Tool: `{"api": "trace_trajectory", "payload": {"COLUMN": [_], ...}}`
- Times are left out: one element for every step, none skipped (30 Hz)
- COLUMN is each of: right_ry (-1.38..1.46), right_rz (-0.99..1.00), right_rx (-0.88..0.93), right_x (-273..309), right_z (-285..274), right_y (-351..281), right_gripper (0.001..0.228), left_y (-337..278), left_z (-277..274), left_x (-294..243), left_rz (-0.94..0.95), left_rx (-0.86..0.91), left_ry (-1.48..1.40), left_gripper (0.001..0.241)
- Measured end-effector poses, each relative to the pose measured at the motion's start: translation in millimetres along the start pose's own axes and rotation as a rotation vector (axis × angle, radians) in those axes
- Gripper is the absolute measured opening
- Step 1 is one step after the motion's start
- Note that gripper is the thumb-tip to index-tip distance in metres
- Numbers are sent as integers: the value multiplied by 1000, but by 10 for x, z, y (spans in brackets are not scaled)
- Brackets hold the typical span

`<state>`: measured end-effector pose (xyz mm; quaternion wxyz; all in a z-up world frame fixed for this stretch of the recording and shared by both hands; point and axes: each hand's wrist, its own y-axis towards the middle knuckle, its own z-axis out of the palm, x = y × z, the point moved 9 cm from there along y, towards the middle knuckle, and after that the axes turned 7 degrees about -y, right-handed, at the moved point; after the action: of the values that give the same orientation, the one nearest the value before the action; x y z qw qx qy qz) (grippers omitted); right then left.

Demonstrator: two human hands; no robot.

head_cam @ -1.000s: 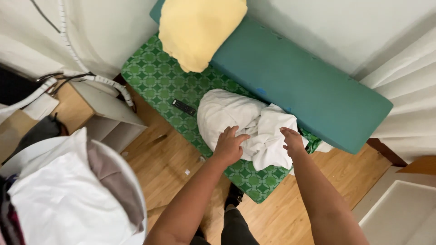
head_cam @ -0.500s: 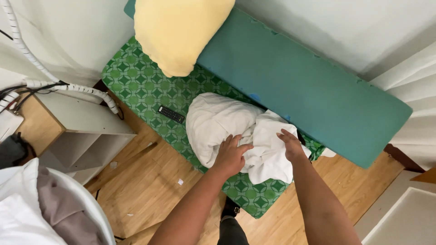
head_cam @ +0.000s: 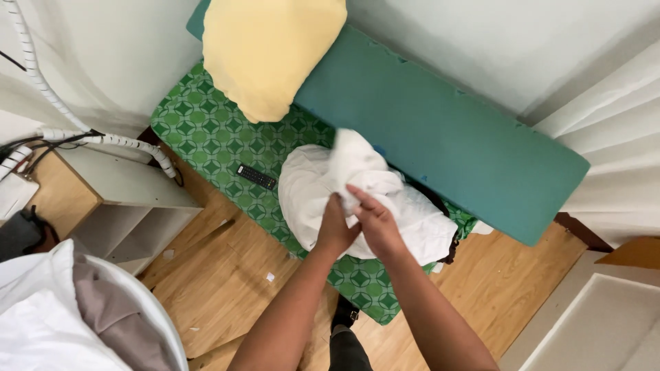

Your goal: The person folds a black garment on a white round table and places it on a stack. They then pick up a pair of light brown shorts from a green bench, shake them out, and fold them on the table. Finally, they fold a white shirt and place it on top of the stack.

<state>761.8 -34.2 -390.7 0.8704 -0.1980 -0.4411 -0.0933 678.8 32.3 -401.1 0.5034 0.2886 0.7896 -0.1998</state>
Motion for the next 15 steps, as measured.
{"api": "trace_trajectory", "payload": {"right_ry": [-113,-117,-178,-240,-245,-284,-323,-326,-247,-168,-170,-190,-209,-209,-345], "right_rz": [6,-2,-36,-67,-74,-60,-47,-56,-112,-171,-181,-220,-259,-265,-246], "right_rx": [59,61,121,183,189,147,106,115,51,-11,-1,-32,-62,-55,-118], "right_x": [85,281,491,696,607,496,386,518,703,880,809,757,703,725,732], "right_z": [249,469,744,1018,935,823,715,828,885,946,849,726,606,663,673], "right_y": [-132,-269,-418,-573,-633,-680,-729,-754,-784,-821,-806,-788,-767,-812,-854], "right_gripper": [53,53,51,50,50,53,55,55,55,56,56,55,54,54,55], "left_y": [-29,-18,-17,-21,-35,-55,-82,-121,-143,-175,-225,-276,-341,-421,-507], "left_z": [-174,-288,-448,-608,-679,-759,-845,-953,-992,-1033,-1150,-1191,-1229,-1310,-1358], "left_x": [-79,-102,-146,-191,-261,-332,-404,-523,-569,-616,-725,-758,-792,-832,-830], "left_rz": [20,29,61,92,99,111,123,132,61,-8,3,-65,-132,-126,-168], "left_rx": [-116,-119,-171,-226,-233,-229,-225,-235,-162,-88,-97,-22,53,46,68], "left_ry": [-84,-85,-85,-84,-85,-60,-35,-33,-96,-158,-157,-218,-278,-275,-333], "left_gripper": [77,77,67,56,56,51,47,47,46,46,46,47,48,48,46]}}
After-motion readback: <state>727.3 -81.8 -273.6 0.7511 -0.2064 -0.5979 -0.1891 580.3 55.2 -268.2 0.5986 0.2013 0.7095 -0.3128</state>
